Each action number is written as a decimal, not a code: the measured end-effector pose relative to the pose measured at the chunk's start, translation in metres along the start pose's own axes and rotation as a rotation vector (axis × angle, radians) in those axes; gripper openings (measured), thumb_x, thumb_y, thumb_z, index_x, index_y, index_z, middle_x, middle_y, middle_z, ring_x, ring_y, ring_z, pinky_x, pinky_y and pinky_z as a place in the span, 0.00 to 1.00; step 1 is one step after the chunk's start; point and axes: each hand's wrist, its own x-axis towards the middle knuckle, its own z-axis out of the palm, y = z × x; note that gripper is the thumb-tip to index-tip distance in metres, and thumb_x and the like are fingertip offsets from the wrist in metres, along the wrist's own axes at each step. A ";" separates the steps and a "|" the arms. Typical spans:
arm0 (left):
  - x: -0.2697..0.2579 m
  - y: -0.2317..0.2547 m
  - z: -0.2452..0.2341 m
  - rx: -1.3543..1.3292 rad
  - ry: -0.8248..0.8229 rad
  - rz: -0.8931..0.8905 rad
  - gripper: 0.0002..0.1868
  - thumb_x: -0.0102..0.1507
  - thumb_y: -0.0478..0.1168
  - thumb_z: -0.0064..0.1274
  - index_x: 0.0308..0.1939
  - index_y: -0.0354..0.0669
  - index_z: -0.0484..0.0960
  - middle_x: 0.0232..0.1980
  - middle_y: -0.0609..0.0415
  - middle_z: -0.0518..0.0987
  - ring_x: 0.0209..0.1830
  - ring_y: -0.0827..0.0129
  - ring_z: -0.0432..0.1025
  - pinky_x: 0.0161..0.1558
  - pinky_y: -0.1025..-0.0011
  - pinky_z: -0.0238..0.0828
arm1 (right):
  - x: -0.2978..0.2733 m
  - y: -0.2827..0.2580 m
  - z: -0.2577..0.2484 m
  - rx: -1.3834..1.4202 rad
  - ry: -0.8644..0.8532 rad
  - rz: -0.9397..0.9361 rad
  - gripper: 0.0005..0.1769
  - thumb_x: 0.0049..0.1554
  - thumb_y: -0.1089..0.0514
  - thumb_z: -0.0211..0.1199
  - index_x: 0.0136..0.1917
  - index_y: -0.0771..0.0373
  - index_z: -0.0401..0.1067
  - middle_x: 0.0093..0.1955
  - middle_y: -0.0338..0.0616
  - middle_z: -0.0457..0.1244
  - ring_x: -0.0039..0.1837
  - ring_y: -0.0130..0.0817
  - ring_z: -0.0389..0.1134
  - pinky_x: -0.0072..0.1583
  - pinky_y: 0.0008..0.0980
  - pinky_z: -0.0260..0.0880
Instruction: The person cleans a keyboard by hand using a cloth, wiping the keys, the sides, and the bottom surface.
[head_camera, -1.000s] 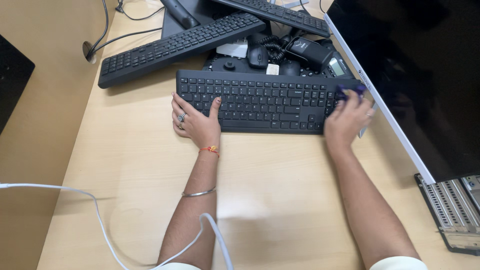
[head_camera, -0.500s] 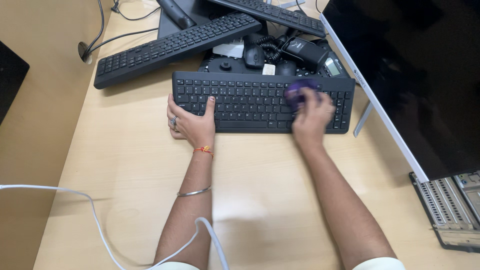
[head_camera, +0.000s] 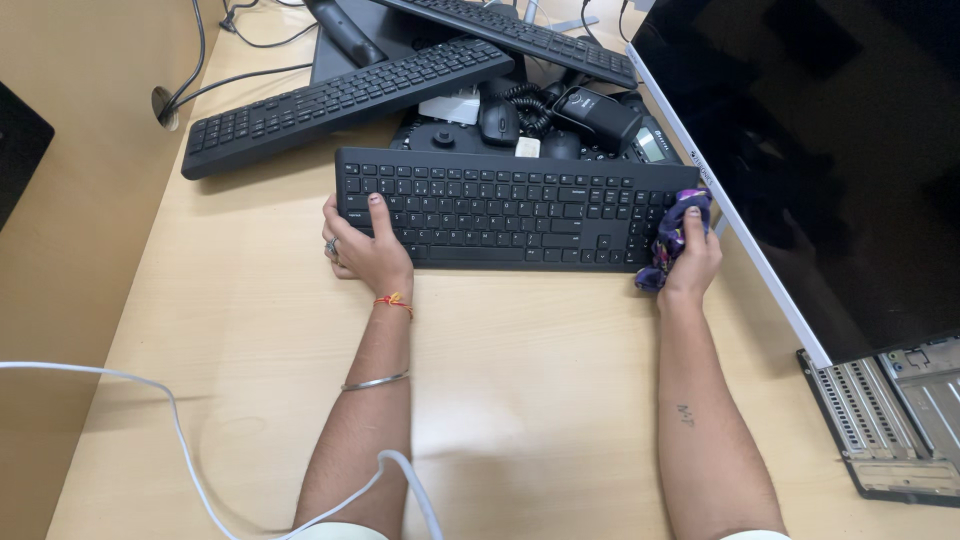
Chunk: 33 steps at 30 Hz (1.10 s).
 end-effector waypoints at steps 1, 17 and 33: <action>0.002 -0.004 0.001 -0.046 0.005 0.014 0.29 0.68 0.60 0.45 0.67 0.49 0.68 0.66 0.52 0.73 0.68 0.57 0.63 0.72 0.46 0.36 | -0.002 -0.003 0.001 0.063 -0.015 -0.013 0.30 0.61 0.40 0.62 0.61 0.69 0.73 0.54 0.42 0.68 0.53 0.30 0.69 0.57 0.30 0.70; 0.046 -0.055 0.011 -1.407 -0.234 -0.330 0.34 0.71 0.64 0.39 0.68 0.42 0.75 0.48 0.52 0.73 0.53 0.66 0.66 0.55 0.69 0.68 | 0.029 0.010 -0.044 0.475 -0.261 0.216 0.12 0.61 0.48 0.59 0.47 0.58 0.72 0.43 0.44 0.67 0.47 0.40 0.71 0.51 0.42 0.73; 0.058 -0.087 0.008 -1.750 -0.229 -0.431 0.13 0.61 0.43 0.37 0.23 0.46 0.66 0.56 0.56 0.81 0.62 0.65 0.64 0.65 0.61 0.65 | -0.025 -0.116 -0.013 -0.947 -0.126 0.009 0.23 0.57 0.45 0.75 0.49 0.68 0.77 0.34 0.51 0.66 0.32 0.36 0.66 0.34 0.36 0.66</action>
